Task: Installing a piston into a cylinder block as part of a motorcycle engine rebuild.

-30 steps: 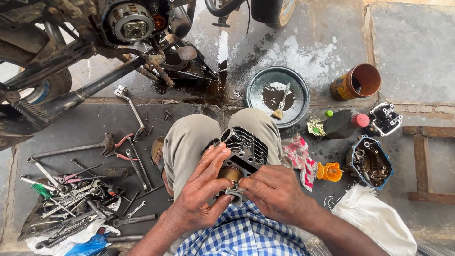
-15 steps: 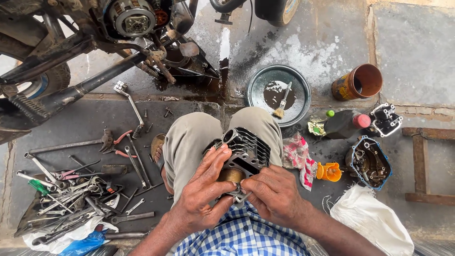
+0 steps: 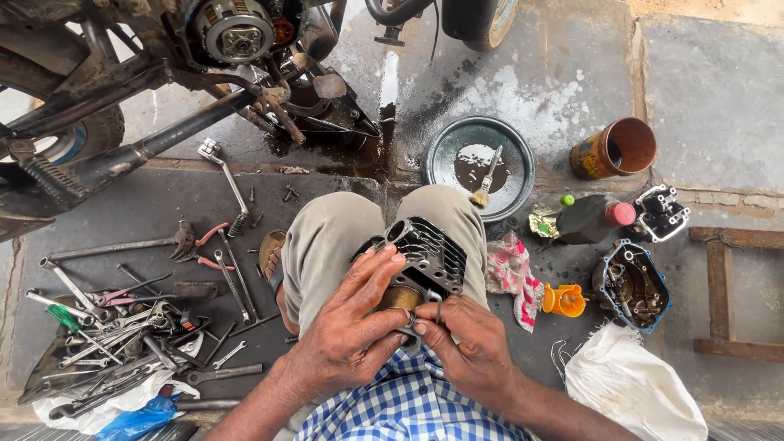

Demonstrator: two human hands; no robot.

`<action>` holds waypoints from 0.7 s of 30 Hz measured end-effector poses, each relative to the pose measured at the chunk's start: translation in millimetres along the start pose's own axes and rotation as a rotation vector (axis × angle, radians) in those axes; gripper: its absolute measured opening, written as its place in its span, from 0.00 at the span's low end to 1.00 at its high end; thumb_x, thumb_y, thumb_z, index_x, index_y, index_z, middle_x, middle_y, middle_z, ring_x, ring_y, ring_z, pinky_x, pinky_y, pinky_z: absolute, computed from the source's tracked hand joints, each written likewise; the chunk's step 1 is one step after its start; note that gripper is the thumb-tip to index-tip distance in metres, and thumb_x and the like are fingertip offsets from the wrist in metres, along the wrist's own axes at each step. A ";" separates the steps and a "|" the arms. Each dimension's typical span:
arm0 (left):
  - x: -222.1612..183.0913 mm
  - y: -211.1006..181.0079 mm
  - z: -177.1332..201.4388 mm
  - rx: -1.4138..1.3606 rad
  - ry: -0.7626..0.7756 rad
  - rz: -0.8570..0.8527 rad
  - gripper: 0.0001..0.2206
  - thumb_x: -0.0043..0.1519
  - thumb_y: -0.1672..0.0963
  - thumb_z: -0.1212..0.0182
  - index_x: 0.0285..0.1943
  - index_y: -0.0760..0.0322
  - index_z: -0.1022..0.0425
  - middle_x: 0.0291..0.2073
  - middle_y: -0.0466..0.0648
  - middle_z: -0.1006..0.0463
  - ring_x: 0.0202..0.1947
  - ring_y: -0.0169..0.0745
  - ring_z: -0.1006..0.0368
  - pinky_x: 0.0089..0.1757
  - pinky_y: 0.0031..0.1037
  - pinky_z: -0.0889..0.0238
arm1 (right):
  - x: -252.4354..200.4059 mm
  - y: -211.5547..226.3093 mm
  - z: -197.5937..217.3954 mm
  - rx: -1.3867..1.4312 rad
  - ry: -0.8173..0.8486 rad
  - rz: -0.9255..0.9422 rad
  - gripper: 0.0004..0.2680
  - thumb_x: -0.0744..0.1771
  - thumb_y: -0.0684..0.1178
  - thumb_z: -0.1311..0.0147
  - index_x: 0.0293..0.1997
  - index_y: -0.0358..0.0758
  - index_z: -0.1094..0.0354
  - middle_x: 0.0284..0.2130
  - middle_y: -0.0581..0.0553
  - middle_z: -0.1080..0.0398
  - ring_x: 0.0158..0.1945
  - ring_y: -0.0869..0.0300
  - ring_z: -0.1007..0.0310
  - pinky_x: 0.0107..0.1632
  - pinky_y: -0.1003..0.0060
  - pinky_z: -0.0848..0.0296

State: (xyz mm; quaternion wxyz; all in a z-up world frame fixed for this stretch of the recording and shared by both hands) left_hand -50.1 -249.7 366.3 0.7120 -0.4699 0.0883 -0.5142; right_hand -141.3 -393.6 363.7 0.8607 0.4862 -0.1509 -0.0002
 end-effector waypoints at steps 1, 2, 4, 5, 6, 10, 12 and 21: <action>0.9 -0.2 0.2 -0.007 0.009 0.019 0.06 0.58 0.59 0.30 0.41 0.63 0.20 0.73 0.61 0.40 0.76 0.62 0.49 0.68 0.56 0.57 | -2.0 -3.1 -0.5 0.037 -0.016 -0.069 0.05 0.66 0.42 0.38 0.42 0.32 0.25 0.26 0.47 0.28 0.28 0.62 0.28 0.31 0.66 0.32; 1.4 -0.8 0.8 -0.005 0.006 0.019 0.06 0.58 0.59 0.30 0.41 0.63 0.20 0.73 0.61 0.40 0.76 0.62 0.49 0.68 0.56 0.57 | -1.8 -2.2 -0.6 0.037 -0.015 -0.065 0.05 0.66 0.42 0.38 0.42 0.32 0.25 0.26 0.47 0.28 0.28 0.62 0.28 0.31 0.66 0.32; 1.4 0.1 1.6 -0.045 0.002 0.062 0.06 0.57 0.59 0.29 0.40 0.63 0.20 0.73 0.61 0.40 0.77 0.62 0.49 0.71 0.57 0.55 | -5.3 -15.1 -3.4 0.179 -0.005 -0.317 0.06 0.65 0.42 0.38 0.41 0.32 0.24 0.24 0.49 0.24 0.26 0.69 0.29 0.27 0.72 0.32; 1.8 -0.4 2.7 -0.044 0.001 0.063 0.06 0.57 0.59 0.29 0.40 0.63 0.20 0.73 0.61 0.40 0.77 0.62 0.49 0.71 0.57 0.55 | -6.2 -16.7 -3.2 0.180 -0.003 -0.316 0.06 0.65 0.42 0.38 0.41 0.32 0.24 0.24 0.49 0.24 0.26 0.69 0.29 0.27 0.72 0.32; 2.5 -1.1 3.2 -0.044 0.009 0.059 0.06 0.57 0.60 0.29 0.40 0.64 0.20 0.73 0.61 0.40 0.77 0.62 0.49 0.71 0.57 0.55 | -9.2 -23.5 -5.5 0.237 0.023 -0.415 0.06 0.65 0.43 0.38 0.41 0.31 0.23 0.22 0.50 0.25 0.24 0.70 0.31 0.25 0.73 0.33; 3.7 -0.9 3.9 -0.031 0.018 0.032 0.06 0.57 0.59 0.29 0.40 0.63 0.20 0.73 0.62 0.41 0.76 0.62 0.49 0.71 0.57 0.55 | -13.9 -32.4 -10.1 0.344 0.084 -0.593 0.06 0.66 0.43 0.39 0.41 0.31 0.23 0.20 0.51 0.28 0.23 0.72 0.35 0.24 0.74 0.36; 5.0 -1.2 4.2 -0.017 0.024 0.020 0.06 0.56 0.59 0.29 0.40 0.63 0.20 0.72 0.60 0.39 0.76 0.62 0.49 0.70 0.56 0.55 | -12.5 -30.2 -9.7 0.362 0.093 -0.643 0.06 0.66 0.44 0.40 0.42 0.31 0.23 0.20 0.51 0.28 0.24 0.72 0.34 0.25 0.74 0.36; 3.3 2.4 0.3 -0.019 0.012 0.025 0.07 0.56 0.59 0.29 0.41 0.61 0.19 0.73 0.61 0.40 0.76 0.61 0.47 0.71 0.57 0.53 | -11.2 -28.4 -11.7 0.487 0.089 -0.911 0.07 0.67 0.46 0.43 0.42 0.31 0.24 0.20 0.50 0.29 0.23 0.71 0.37 0.25 0.75 0.40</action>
Point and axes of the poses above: each hand's wrist, its own x-axis towards the middle knuckle, its own z-axis out of the back of the hand, y = z × x, the point moved 6 cm from there along x, towards the middle knuckle
